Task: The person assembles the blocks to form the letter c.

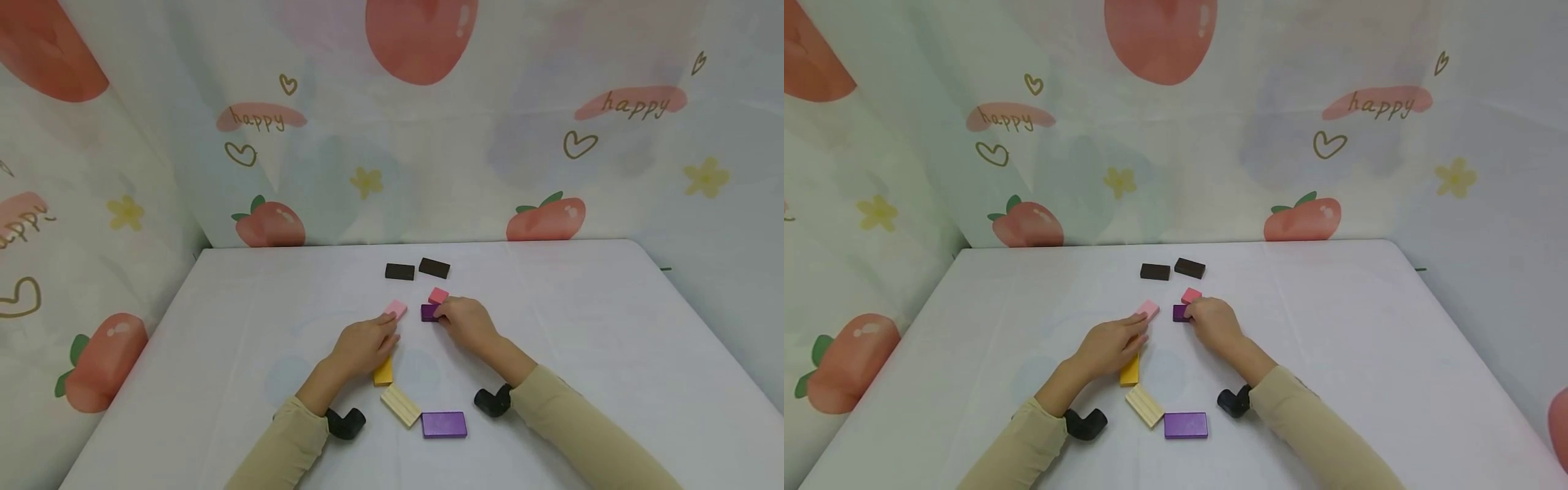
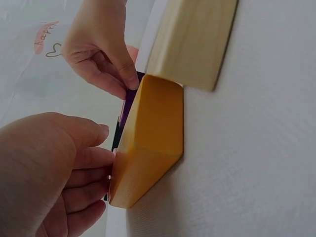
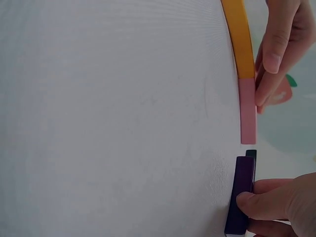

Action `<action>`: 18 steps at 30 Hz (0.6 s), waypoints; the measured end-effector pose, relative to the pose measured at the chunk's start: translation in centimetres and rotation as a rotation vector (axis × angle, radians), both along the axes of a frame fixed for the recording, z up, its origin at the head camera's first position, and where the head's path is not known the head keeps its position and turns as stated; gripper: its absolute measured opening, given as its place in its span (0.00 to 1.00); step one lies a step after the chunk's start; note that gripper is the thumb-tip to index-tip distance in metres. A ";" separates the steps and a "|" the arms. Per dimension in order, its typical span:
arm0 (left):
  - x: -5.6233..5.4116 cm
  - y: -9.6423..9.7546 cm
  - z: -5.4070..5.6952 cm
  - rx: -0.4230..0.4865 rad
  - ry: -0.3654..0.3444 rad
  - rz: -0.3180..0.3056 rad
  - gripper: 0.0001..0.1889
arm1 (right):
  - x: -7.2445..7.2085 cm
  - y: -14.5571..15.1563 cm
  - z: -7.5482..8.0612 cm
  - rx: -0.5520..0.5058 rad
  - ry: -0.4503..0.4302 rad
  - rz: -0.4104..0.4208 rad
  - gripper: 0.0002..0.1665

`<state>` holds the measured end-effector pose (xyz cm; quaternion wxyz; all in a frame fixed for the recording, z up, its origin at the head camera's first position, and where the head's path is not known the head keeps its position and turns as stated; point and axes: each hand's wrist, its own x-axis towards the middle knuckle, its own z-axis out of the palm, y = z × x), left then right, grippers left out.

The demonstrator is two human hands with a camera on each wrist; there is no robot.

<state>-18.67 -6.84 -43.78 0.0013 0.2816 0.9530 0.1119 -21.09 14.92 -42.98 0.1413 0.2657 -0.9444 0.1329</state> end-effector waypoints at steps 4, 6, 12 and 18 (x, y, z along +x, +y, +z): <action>0.0 0.0 0.0 0.004 0.004 0.000 0.22 | -0.2 -0.4 0.1 -0.004 -0.011 -0.009 0.05; 0.0 0.0 -0.1 0.007 0.005 0.004 0.22 | -0.4 -0.6 0.0 -0.011 -0.016 -0.011 0.05; 0.0 0.0 -0.1 0.009 0.006 0.007 0.23 | -0.8 -1.0 -0.1 -0.010 -0.025 -0.019 0.05; 0.0 -0.1 -0.1 0.018 0.014 0.001 0.22 | -1.1 -1.3 -0.1 -0.004 -0.005 -0.014 0.05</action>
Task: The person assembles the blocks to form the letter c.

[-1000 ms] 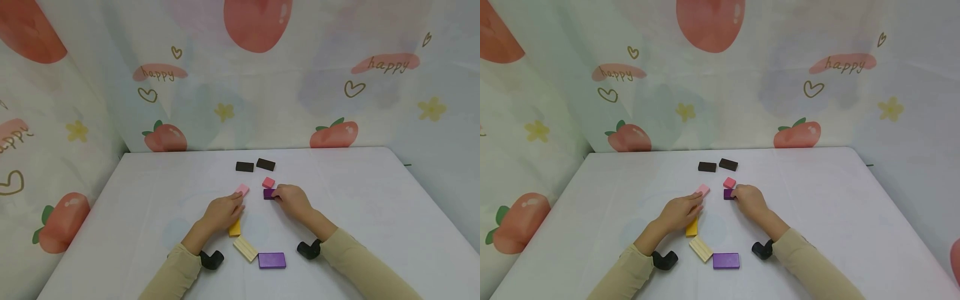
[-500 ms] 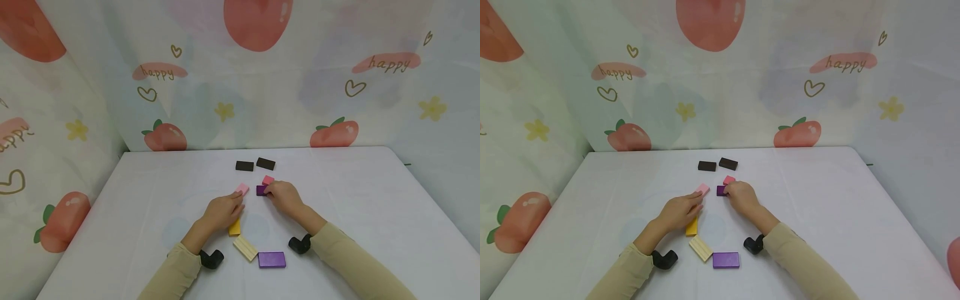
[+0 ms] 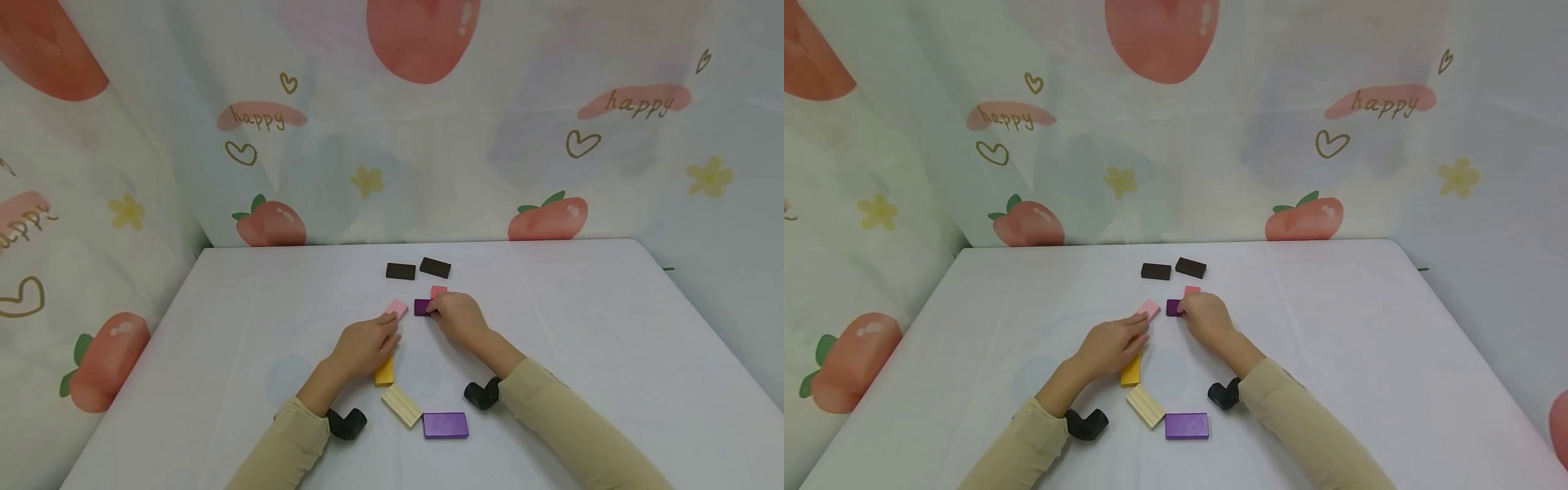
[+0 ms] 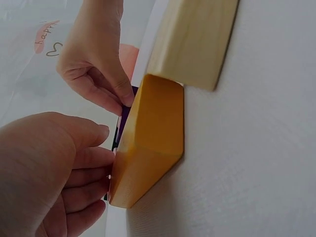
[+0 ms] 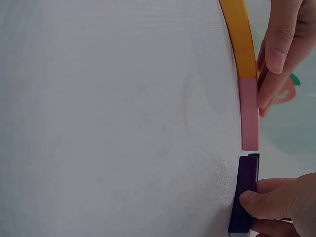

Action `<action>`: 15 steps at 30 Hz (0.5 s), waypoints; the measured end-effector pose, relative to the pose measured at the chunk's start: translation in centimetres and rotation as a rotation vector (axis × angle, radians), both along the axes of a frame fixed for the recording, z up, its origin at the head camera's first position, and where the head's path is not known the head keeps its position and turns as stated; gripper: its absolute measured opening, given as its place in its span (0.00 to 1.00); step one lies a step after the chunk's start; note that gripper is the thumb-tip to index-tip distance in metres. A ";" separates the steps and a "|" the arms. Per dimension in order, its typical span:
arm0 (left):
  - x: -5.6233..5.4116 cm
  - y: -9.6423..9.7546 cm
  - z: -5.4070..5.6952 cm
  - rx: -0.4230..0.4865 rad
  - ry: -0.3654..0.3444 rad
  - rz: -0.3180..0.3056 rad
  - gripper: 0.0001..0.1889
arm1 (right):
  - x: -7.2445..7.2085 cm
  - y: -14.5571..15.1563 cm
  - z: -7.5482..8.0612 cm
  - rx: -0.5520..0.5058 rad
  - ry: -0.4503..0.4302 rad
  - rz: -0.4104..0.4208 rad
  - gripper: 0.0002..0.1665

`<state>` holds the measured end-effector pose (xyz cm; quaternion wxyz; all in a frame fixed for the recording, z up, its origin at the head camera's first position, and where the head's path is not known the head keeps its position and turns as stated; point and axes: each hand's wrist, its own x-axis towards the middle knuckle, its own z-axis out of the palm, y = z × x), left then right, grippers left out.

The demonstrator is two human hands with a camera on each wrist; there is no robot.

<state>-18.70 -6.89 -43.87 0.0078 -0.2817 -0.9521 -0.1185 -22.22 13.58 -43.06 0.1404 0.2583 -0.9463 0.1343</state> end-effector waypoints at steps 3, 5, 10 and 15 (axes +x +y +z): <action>0.0 0.1 0.0 -0.003 -0.001 0.003 0.22 | 0.0 -0.1 0.1 0.001 -0.002 -0.002 0.05; 0.0 0.0 0.0 -0.002 -0.001 0.004 0.22 | -0.1 -0.2 0.1 0.008 -0.008 -0.007 0.05; 0.1 0.0 0.1 0.005 0.008 0.000 0.22 | -0.3 -0.5 0.1 0.020 -0.016 -0.018 0.05; 0.0 0.0 0.0 0.000 0.014 -0.003 0.21 | -0.5 -0.6 0.1 0.023 -0.025 -0.024 0.05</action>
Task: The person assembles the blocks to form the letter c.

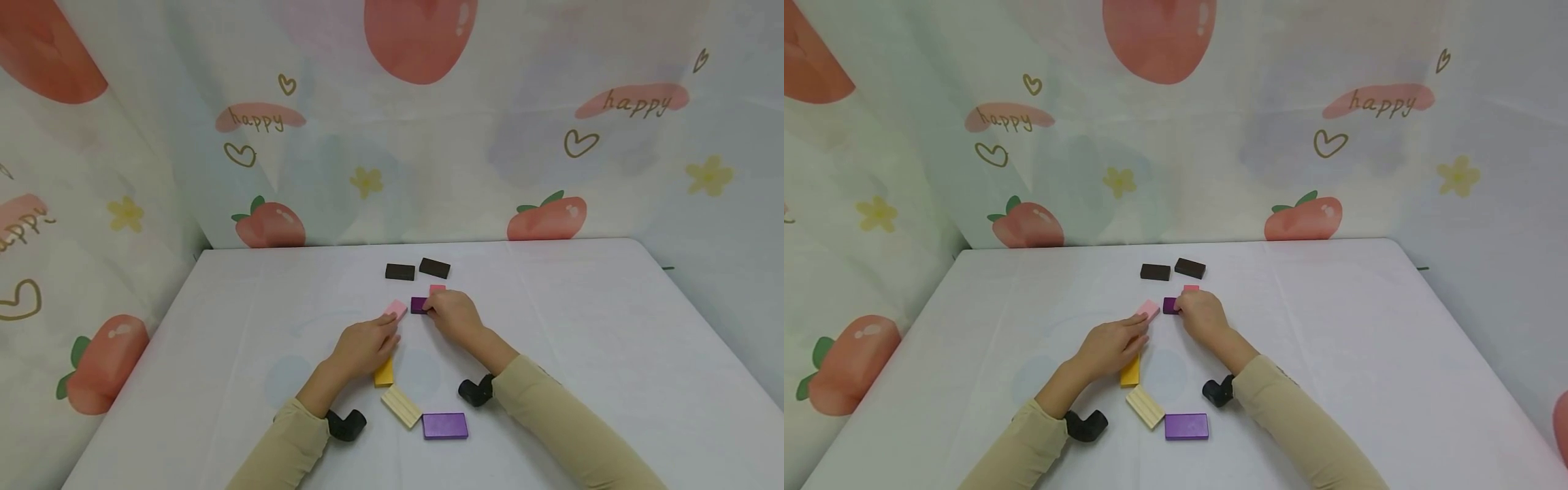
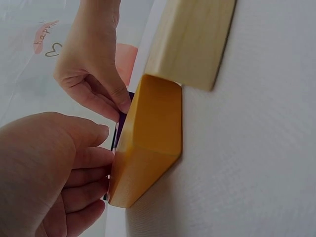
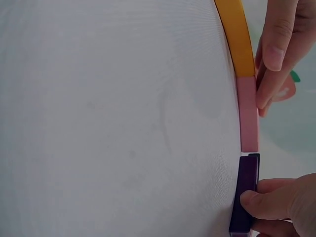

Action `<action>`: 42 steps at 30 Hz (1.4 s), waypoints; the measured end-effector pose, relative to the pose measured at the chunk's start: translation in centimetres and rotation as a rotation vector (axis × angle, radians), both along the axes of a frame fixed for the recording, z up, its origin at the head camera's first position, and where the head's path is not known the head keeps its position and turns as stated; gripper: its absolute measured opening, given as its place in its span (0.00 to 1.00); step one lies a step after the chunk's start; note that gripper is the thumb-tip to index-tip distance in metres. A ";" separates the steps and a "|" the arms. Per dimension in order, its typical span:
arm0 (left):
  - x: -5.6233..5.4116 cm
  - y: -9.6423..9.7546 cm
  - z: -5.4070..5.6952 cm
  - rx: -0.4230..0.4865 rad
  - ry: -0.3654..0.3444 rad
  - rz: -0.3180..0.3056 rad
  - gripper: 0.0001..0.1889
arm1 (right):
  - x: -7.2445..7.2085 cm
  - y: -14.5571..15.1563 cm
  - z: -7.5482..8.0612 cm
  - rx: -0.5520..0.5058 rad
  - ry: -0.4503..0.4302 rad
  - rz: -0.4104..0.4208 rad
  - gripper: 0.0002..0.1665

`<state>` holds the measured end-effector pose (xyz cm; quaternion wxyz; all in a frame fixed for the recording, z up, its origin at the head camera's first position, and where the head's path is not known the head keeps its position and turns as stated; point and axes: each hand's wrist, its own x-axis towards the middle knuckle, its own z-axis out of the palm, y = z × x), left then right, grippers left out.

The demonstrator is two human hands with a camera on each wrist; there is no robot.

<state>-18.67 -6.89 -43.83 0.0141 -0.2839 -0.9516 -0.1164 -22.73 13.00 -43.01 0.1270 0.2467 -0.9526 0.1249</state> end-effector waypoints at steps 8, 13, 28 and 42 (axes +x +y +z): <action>0.0 0.0 0.2 0.002 -0.005 -0.001 0.21 | -0.1 -0.3 0.2 0.019 -0.044 -0.019 0.05; 0.1 0.1 0.3 -0.003 -0.017 0.004 0.22 | -0.3 -0.2 0.3 0.020 -0.041 0.002 0.05; -0.1 0.0 0.2 -0.005 -0.016 -0.001 0.21 | -1.3 -0.2 0.3 0.023 -0.033 0.036 0.05; -0.1 0.2 0.3 -0.014 -0.048 0.013 0.22 | -1.5 -0.1 0.3 0.047 -0.057 0.034 0.06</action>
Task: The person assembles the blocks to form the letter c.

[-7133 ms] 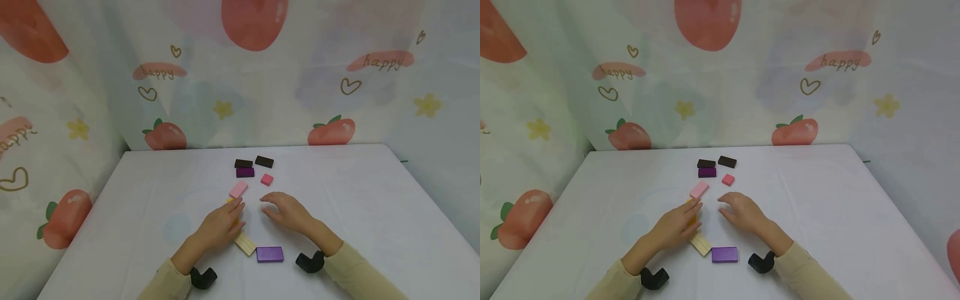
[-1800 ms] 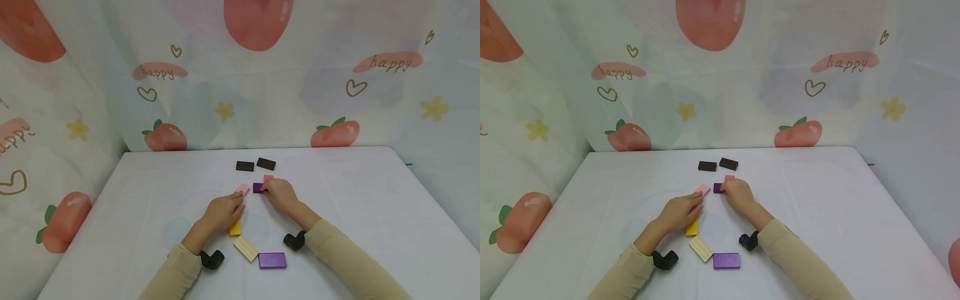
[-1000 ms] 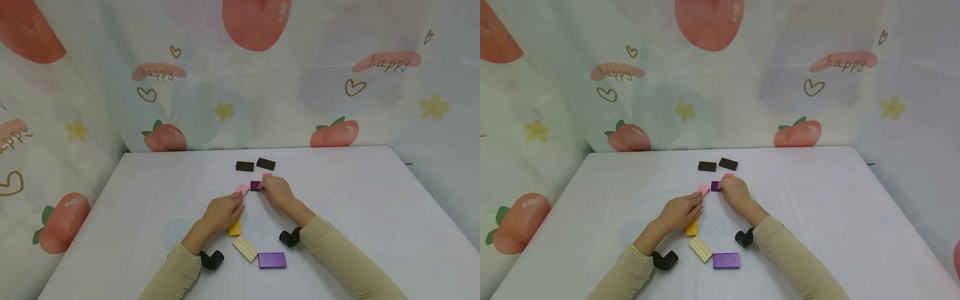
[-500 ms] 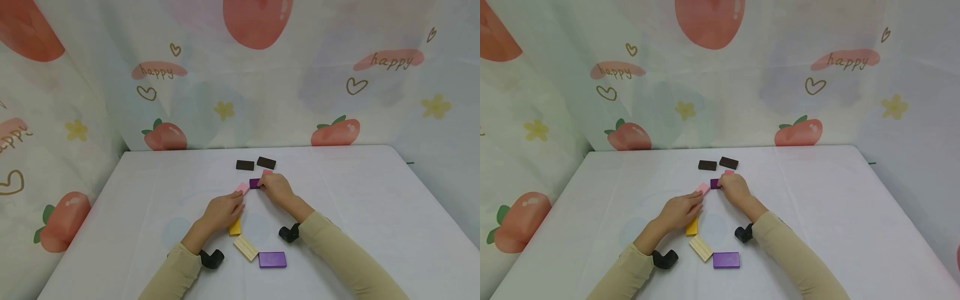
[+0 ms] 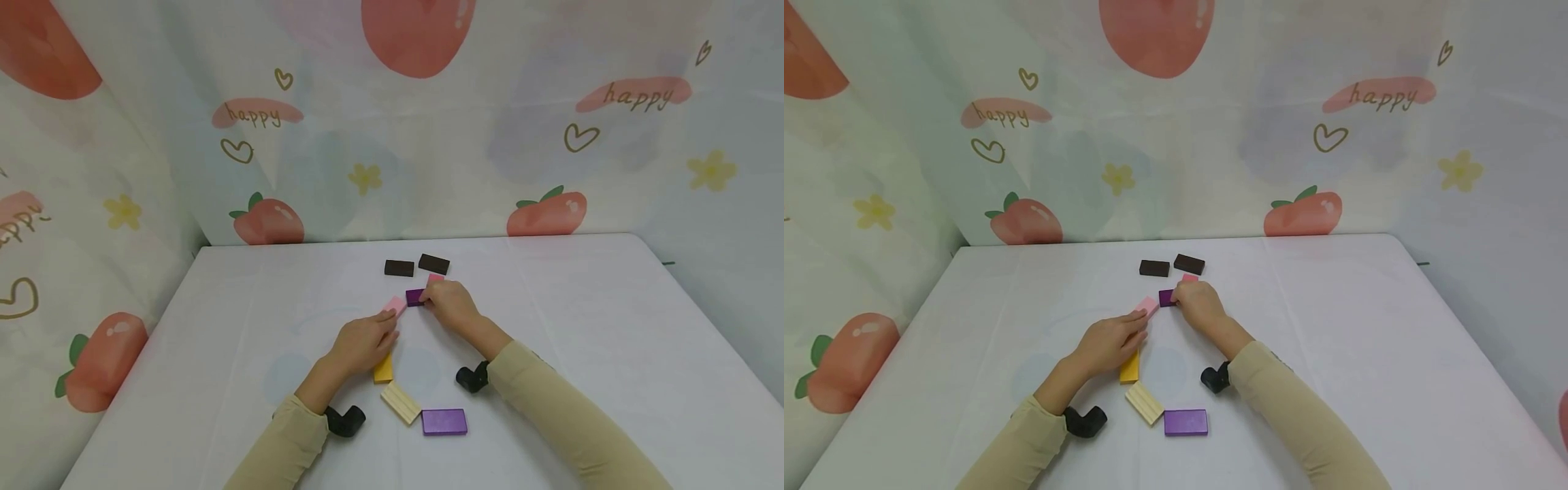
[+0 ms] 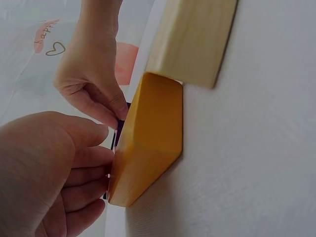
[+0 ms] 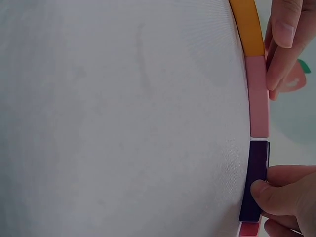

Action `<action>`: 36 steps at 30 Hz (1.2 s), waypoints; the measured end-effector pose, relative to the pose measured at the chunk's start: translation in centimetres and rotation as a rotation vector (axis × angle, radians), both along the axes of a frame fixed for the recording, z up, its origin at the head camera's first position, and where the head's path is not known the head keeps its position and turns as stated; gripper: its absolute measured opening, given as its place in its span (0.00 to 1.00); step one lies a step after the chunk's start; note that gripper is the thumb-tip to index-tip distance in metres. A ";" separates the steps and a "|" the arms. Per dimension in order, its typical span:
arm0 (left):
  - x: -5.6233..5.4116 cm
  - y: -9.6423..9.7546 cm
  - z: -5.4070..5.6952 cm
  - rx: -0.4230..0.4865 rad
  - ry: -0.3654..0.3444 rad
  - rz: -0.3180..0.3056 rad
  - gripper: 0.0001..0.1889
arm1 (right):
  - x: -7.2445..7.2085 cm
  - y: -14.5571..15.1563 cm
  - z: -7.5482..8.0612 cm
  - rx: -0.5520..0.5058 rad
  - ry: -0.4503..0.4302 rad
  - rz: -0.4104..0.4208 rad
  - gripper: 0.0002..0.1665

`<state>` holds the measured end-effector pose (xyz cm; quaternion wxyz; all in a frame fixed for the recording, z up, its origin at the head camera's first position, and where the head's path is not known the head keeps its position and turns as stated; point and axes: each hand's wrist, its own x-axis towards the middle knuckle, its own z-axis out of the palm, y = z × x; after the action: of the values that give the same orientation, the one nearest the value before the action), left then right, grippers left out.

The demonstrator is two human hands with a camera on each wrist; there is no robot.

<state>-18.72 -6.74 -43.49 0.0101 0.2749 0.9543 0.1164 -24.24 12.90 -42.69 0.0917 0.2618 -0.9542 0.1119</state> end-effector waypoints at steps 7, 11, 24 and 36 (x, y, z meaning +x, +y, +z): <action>0.0 0.0 -0.2 0.001 0.004 -0.001 0.22 | -0.1 0.1 -0.2 -0.004 0.030 0.008 0.06; 0.0 0.0 -0.3 0.003 0.005 -0.006 0.22 | -0.2 0.1 -0.3 -0.010 0.016 0.008 0.06; -0.1 0.0 -0.4 0.012 0.014 0.003 0.22 | -0.2 -0.1 -0.2 -0.005 0.009 -0.005 0.06; -0.1 -0.1 -0.3 0.005 0.021 -0.002 0.22 | 0.0 0.0 -0.3 -0.030 0.062 0.014 0.05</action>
<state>-18.79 -6.79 -43.82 -0.0006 0.2769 0.9539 0.1161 -24.25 12.90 -42.99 0.1242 0.2704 -0.9473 0.1186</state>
